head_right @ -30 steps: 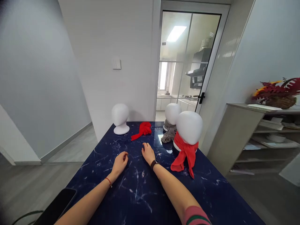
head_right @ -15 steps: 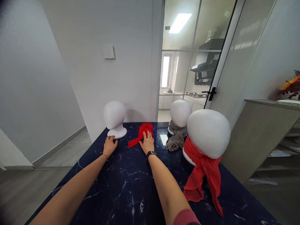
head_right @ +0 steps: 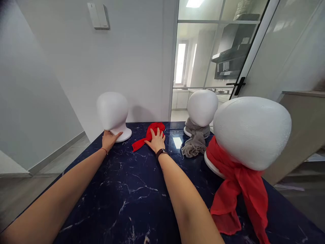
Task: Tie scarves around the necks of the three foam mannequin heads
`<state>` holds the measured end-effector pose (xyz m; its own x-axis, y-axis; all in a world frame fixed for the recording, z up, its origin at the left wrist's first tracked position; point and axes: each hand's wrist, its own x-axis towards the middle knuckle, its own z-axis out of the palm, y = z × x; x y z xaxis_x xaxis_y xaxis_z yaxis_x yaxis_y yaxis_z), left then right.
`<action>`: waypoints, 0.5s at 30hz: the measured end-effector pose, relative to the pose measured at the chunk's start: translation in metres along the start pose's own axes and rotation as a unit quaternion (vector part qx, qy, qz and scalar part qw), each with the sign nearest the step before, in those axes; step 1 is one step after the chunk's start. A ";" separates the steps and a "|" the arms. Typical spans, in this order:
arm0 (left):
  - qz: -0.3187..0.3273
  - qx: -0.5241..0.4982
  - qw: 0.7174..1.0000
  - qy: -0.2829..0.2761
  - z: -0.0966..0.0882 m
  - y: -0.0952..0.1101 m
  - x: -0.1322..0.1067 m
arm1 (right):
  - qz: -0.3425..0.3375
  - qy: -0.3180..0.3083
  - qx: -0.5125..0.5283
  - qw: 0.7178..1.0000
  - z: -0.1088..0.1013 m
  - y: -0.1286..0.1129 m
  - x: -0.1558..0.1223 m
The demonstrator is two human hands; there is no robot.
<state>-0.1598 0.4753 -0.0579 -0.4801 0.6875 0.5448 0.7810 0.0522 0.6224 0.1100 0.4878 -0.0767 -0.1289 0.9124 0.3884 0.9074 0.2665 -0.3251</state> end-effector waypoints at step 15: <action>0.020 -0.014 1.000 -0.003 0.017 -0.006 0.019 | 0.003 -0.040 -0.046 0.998 0.019 0.006 0.046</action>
<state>-0.1672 0.5004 -0.0609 -0.4461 0.6936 0.5656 0.7880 0.0049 0.6156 0.1023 0.5377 -0.0771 -0.1516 0.9369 0.3151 0.9405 0.2347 -0.2456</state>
